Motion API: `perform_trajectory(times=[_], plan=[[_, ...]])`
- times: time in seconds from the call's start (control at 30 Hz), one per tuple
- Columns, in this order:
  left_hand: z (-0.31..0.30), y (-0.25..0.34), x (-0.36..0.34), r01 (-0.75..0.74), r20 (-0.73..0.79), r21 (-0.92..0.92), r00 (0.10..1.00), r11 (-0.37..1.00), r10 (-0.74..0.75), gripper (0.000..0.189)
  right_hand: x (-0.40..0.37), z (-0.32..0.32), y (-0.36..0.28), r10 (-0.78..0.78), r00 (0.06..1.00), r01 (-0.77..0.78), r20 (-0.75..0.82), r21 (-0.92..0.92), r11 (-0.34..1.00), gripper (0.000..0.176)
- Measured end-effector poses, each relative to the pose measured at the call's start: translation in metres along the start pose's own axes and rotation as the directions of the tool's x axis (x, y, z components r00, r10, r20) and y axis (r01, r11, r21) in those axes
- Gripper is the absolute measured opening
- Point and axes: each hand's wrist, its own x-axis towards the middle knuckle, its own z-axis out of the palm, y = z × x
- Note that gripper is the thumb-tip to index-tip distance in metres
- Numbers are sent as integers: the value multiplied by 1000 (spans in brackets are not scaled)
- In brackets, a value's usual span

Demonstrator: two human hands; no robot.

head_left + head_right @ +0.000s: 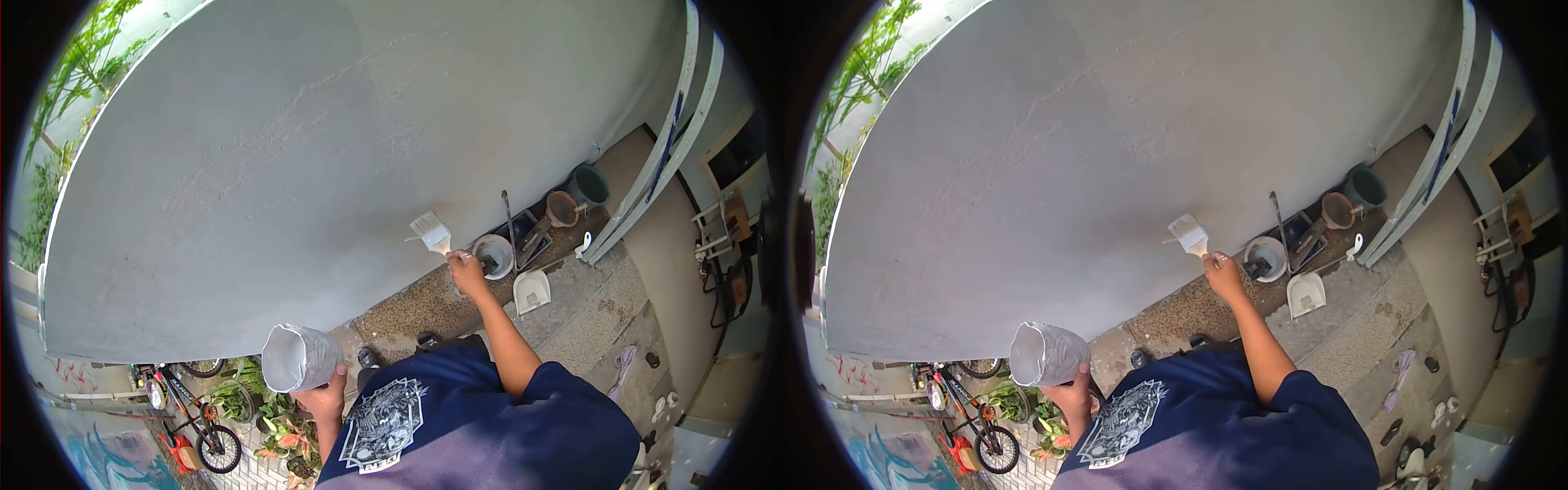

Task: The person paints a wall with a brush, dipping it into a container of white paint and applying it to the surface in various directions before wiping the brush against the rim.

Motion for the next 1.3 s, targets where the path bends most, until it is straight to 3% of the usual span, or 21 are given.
perform_trajectory(times=[0.23,0.37,0.43,0.57,0.63,0.73,0.83,0.9,1.0,1.13,1.2,1.3], plan=[[22,-11,-1,25,37,40,999,999,-27,97,-5,-2,-21,-93,990,97,110,-25,995,23],[35,1,7,-10,44,6,999,1000,10,87,7,7,-6,-105,990,108,92,-28,994,25],[40,1,12,-24,31,-15,999,1000,24,87,13,10,-2,47,997,-36,65,-162,986,36],[41,2,13,-34,60,-23,998,999,36,89,19,16,-3,51,996,-30,72,-259,965,37],[38,6,16,-17,92,-23,996,1000,19,90,11,20,-61,-128,991,131,43,-86,988,37],[33,7,18,14,115,-16,993,1000,-12,91,-11,5,-181,-209,975,212,74,-36,977,34],[31,5,29,-67,165,16,984,998,63,91,-39,-19,-261,-282,955,278,94,54,959,30],[33,11,32,-131,111,9,985,991,129,80,-55,-27,-290,-321,942,313,96,82,946,27],[28,7,36,-127,170,19,978,992,122,88,-64,-33,-309,-446,894,428,44,209,879,24],[27,0,36,-101,207,28,974,995,93,88,-30,2,-259,-454,891,449,2,137,883,28],[27,-3,35,-103,186,12,977,995,99,87,7,34,-183,-440,898,439,32,23,898,33],[28,0,28,-71,145,3,987,997,70,88,25,59,-65,-289,956,293,55,-101,951,36]])
